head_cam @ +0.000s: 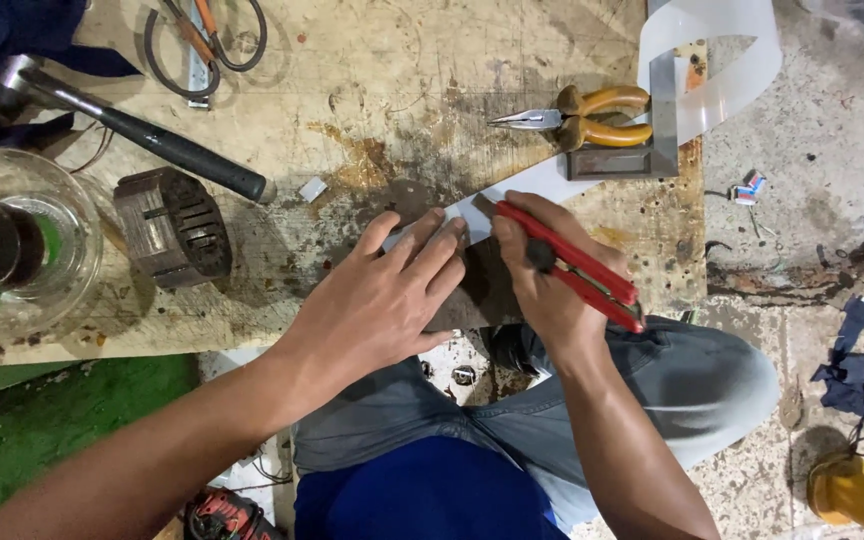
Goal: Cutting or marking a white plastic strip using a utility knife and a metal square on a workbench.
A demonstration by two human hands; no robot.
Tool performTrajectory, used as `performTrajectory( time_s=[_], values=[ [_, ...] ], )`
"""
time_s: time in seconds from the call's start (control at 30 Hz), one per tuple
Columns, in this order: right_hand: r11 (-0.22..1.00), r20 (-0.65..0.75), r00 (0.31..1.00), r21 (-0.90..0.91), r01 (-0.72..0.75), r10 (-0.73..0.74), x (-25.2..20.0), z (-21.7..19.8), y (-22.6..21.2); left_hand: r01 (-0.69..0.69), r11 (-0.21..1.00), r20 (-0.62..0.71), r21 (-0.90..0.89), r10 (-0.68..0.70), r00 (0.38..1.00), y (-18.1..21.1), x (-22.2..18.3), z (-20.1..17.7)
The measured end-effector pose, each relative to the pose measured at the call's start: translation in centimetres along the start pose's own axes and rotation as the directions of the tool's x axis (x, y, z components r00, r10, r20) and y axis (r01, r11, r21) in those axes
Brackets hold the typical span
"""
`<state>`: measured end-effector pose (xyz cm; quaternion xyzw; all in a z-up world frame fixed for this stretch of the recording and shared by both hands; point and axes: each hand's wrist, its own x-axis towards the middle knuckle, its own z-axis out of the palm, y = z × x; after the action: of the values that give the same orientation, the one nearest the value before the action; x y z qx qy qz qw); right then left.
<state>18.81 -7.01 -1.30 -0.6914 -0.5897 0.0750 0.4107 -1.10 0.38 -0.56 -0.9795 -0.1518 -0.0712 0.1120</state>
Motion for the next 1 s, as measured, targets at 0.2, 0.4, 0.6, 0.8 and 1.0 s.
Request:
performTrajectory(
  time_s=[0.2,0.4,0.6,0.8,1.0],
  values=[
    [0.998,0.082,0.996,-0.037,0.049,-0.046,0.3,0.5,-0.6,-0.014,0.999,0.028,0.030,0.013,1.000,0.0,-0.1,0.3],
    [0.999,0.107,0.994,0.002,0.034,-0.034,0.3,0.6,-0.9,-0.021,0.999,0.037,0.026,0.020,0.999,-0.2,0.2,0.1],
    [0.988,0.094,0.987,-0.066,0.140,-0.133,0.1,0.9,-0.8,-0.005,1.000,0.051,-0.004,0.005,0.999,0.0,0.0,0.3],
    [0.988,0.136,0.983,-0.073,0.133,-0.122,0.3,0.4,-1.8,0.027,0.998,0.084,-0.057,-0.022,0.996,0.1,0.1,0.3],
    [0.985,0.144,0.980,-0.087,0.149,-0.136,-1.3,-0.5,-1.2,0.044,0.997,0.071,-0.070,-0.039,0.997,0.0,0.0,0.3]
  ],
)
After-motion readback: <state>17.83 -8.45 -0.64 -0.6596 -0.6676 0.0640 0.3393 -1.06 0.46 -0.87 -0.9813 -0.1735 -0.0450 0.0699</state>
